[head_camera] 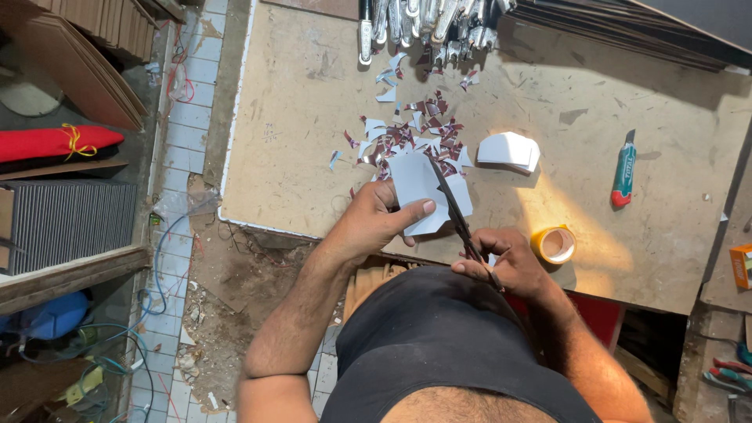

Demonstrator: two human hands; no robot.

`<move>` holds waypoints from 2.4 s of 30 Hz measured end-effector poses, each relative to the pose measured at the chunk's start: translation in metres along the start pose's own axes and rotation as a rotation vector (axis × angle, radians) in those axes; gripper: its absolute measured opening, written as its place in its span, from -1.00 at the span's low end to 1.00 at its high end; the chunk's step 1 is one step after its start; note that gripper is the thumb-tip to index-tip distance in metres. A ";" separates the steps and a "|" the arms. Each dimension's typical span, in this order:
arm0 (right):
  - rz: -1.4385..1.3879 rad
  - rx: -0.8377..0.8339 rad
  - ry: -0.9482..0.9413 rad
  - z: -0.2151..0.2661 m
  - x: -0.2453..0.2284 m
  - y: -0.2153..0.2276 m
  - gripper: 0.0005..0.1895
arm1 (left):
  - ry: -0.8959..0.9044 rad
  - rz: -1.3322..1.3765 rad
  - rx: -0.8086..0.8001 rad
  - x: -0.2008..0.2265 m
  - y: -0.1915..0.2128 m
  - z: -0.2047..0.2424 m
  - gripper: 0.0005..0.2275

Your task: The person uses scissors to cut small white paper pieces into curved shapes. They repeatedly pick up a piece, trim the edges, and place the finished shape on a growing stack on the table.

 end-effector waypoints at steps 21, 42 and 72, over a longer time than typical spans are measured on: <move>0.950 0.355 -0.662 0.059 0.146 0.039 -0.66 | -0.023 0.377 0.244 -0.114 0.037 -0.057 -0.77; 0.936 0.523 0.240 -0.078 0.072 0.151 -0.17 | 0.020 -0.477 0.677 -0.155 0.016 -0.042 -0.51; 0.476 0.311 0.091 -0.053 0.053 0.042 -0.52 | 0.031 -0.683 0.693 -0.223 0.026 -0.073 -0.45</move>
Point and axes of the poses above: each hand's wrist, its own z-axis away from the middle knuckle, its own y-axis out of the back of the hand, x = y × z, the point moved 9 cm from there along -z, towards the middle knuckle
